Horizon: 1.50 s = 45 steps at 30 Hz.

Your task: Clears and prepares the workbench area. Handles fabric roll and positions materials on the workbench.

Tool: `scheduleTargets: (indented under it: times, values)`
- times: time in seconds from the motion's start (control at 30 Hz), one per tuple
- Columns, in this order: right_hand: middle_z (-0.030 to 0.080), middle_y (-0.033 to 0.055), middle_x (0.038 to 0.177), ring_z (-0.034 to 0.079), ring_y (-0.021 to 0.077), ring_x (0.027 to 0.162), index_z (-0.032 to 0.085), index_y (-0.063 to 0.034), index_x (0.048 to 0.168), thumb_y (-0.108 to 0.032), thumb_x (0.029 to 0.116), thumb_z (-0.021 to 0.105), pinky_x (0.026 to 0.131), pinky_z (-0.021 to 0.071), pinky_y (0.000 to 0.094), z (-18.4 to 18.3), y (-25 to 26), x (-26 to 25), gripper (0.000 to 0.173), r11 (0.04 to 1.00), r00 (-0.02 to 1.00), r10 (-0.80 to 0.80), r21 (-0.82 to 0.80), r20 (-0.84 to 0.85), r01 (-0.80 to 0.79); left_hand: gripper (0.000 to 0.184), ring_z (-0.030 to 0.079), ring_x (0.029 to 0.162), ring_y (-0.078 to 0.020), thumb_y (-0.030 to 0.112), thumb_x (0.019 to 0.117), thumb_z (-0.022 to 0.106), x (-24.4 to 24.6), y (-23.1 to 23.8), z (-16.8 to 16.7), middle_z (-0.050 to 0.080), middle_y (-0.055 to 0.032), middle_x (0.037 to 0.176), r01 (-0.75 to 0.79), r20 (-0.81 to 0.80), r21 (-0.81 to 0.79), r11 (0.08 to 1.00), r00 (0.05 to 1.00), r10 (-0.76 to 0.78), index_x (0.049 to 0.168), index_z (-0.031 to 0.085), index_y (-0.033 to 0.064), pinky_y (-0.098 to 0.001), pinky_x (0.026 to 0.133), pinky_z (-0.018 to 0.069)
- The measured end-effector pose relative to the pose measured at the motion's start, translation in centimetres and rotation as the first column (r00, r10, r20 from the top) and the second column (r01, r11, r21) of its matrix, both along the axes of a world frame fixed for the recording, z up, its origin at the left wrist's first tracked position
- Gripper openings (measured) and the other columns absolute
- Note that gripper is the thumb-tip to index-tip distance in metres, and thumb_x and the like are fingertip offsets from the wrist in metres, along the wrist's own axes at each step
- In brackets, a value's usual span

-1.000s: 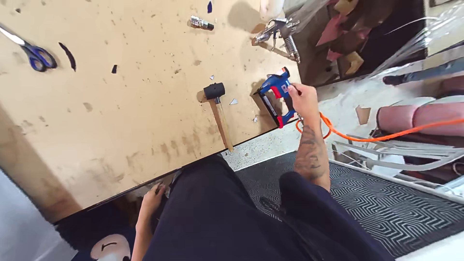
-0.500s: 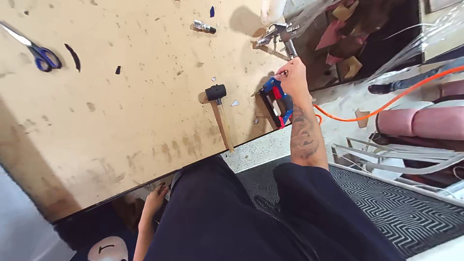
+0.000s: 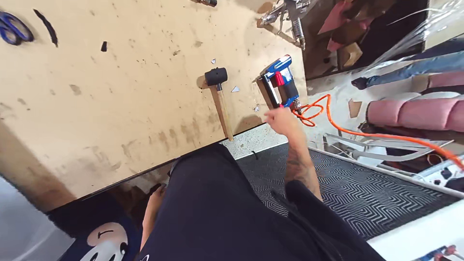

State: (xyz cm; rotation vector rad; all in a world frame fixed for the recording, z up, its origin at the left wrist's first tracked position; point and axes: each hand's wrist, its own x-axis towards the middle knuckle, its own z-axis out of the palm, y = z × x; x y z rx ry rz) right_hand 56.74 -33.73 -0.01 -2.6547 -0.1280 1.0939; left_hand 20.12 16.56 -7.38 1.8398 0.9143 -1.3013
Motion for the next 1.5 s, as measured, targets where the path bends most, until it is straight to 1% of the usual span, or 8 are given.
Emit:
scheduleTargets:
  times: [0.27, 0.57, 0.7, 0.83, 1.0, 1.17, 1.33, 1.5]
  values:
    - [0.068, 0.018, 0.11, 0.067, 0.0384, 0.105, 0.074, -0.004, 0.096, -0.014, 0.092, 0.076, 0.091, 0.0553, 0.0598, -5.6, 3.3, 1.0, 0.011, 0.999, 0.949, -0.019, 0.042, 0.313, 0.006, 0.046, 0.069, 0.115, -0.0256, 0.043, 0.1073, 0.051, 1.6, 1.5, -1.5, 0.072, -0.012, 0.124, -0.146, 0.237, 0.036, 0.989, 0.962, 0.134, 0.14, 0.061, 0.0124, -0.0542, 0.105, 0.0506]
    - [0.067, 0.0195, 0.114, 0.068, 0.0351, 0.099, 0.064, -0.0071, 0.13, -0.014, 0.0993, 0.069, 0.089, 0.0569, 0.0522, -4.0, 9.5, 3.0, 0.031, 0.95, 0.887, -0.158, 0.31, 0.434, 0.018, 0.045, 0.068, 0.117, -0.0335, 0.037, 0.1086, 0.05, -1.7, 0.6, -1.3, 0.07, -0.0192, 0.126, -0.231, 0.09, 0.074, 0.97, 0.97, 0.224, 0.143, 0.059, 0.0089, -0.0576, 0.106, 0.0491]
    - [0.063, 0.0228, 0.123, 0.065, 0.0413, 0.111, 0.068, -0.003, 0.116, -0.007, 0.0989, 0.065, 0.095, 0.0551, 0.0566, -6.7, 11.0, 4.6, 0.018, 0.981, 0.896, -0.013, 0.181, 0.444, -0.076, 0.047, 0.069, 0.117, -0.0313, 0.041, 0.1075, 0.051, -2.0, 0.7, -1.9, 0.071, -0.016, 0.126, -0.241, 0.131, 0.057, 0.969, 0.964, 0.232, 0.143, 0.059, 0.012, -0.0574, 0.105, 0.0504]
    - [0.067, 0.0275, 0.116, 0.065, 0.0453, 0.112, 0.069, 0.0029, 0.112, -0.008, 0.0974, 0.061, 0.095, 0.0514, 0.065, -3.3, 11.1, 2.3, 0.02, 0.958, 0.958, 0.274, -0.065, -0.086, -0.28, 0.046, 0.071, 0.112, -0.0282, 0.041, 0.1073, 0.052, -2.8, 0.6, -2.2, 0.073, -0.0136, 0.122, -0.317, 0.188, 0.068, 0.946, 0.935, 0.3, 0.142, 0.06, 0.0125, -0.056, 0.103, 0.0527]
    - [0.073, 0.0198, 0.096, 0.071, 0.0378, 0.086, 0.074, -0.0064, 0.117, -0.037, 0.0877, 0.081, 0.08, 0.0563, 0.0627, -0.4, 9.8, -4.6, 0.042, 0.796, 0.618, 0.507, 0.051, -0.6, -0.603, 0.046, 0.067, 0.12, -0.0311, 0.04, 0.1069, 0.053, -1.8, 0.8, -0.1, 0.07, -0.0155, 0.128, -0.213, 0.189, 0.098, 0.972, 0.963, 0.192, 0.141, 0.061, 0.0096, -0.0578, 0.108, 0.0487]
    - [0.075, 0.0138, 0.104, 0.073, 0.0313, 0.095, 0.068, -0.0115, 0.132, -0.04, 0.1027, 0.061, 0.089, 0.0573, 0.0576, 2.8, 14.6, 3.2, 0.042, 0.95, 0.972, 0.233, 0.209, 0.029, -0.233, 0.034, 0.075, 0.094, -0.0126, 0.029, 0.1077, 0.05, 6.3, 0.3, 3.1, 0.078, -0.0031, 0.106, -0.188, 0.696, 0.103, 0.977, 0.716, 0.065, 0.126, 0.071, 0.0095, -0.0405, 0.092, 0.0625]
    - [0.067, 0.0203, 0.123, 0.066, 0.038, 0.113, 0.061, -0.0095, 0.137, -0.031, 0.0988, 0.069, 0.095, 0.0543, 0.0595, -1.9, 21.7, 19.1, 0.045, 0.91, 0.843, -0.153, 0.406, 0.516, -0.084, 0.039, 0.066, 0.117, -0.0255, 0.028, 0.1088, 0.046, 19.1, 4.5, 1.8, 0.068, -0.0155, 0.126, -0.261, 0.819, 0.391, 0.883, 0.536, -0.204, 0.133, 0.065, 0.005, -0.0447, 0.103, 0.0539]
    - [0.054, 0.031, 0.14, 0.05, 0.0531, 0.13, 0.057, -0.0117, 0.143, -0.029, 0.0935, 0.073, 0.102, 0.043, 0.0723, -7.8, 26.0, 31.9, 0.055, 0.968, 0.8, -0.013, 0.207, 0.599, -0.14, 0.047, 0.04, 0.148, -0.0299, 0.042, 0.1081, 0.038, 27.0, 6.6, -3.9, 0.05, -0.0053, 0.155, -0.312, 0.685, 0.679, 0.664, 0.593, -0.422, 0.144, 0.057, 0.0182, -0.0557, 0.118, 0.0324]
